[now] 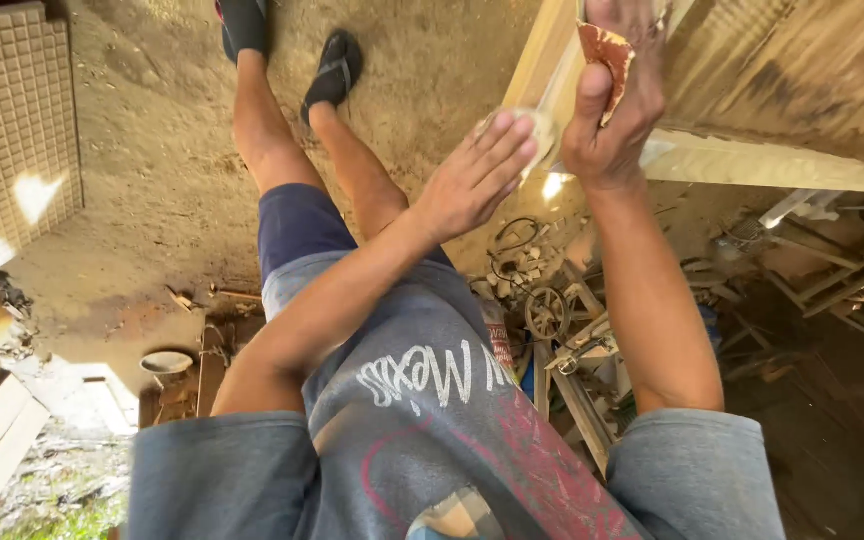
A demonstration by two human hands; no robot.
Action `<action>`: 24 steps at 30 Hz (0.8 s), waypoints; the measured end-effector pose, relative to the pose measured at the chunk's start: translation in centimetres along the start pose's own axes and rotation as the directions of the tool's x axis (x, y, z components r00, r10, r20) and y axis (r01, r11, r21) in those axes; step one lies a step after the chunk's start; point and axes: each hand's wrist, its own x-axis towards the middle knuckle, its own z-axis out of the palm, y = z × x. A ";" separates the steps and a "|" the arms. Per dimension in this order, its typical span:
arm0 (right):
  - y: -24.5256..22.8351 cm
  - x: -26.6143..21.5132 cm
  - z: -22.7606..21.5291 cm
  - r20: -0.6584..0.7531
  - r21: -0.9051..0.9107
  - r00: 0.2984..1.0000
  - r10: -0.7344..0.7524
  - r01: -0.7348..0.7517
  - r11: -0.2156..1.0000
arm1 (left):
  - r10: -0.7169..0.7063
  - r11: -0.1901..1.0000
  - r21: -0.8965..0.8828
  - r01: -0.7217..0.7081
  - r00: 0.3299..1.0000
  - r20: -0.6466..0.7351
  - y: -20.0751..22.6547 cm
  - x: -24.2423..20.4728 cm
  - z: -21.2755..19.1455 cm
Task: The person sands the surfaces and edges of a wooden frame and furniture parts using a piece of sandpaper, handling the wood from different angles to reach all sides.
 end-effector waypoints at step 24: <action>-2.4 1.9 -0.9 -0.039 0.035 0.999 -0.036 0.038 0.999 | -0.838 0.405 -0.677 0.614 0.546 -0.007 0.0 -6.4 -0.5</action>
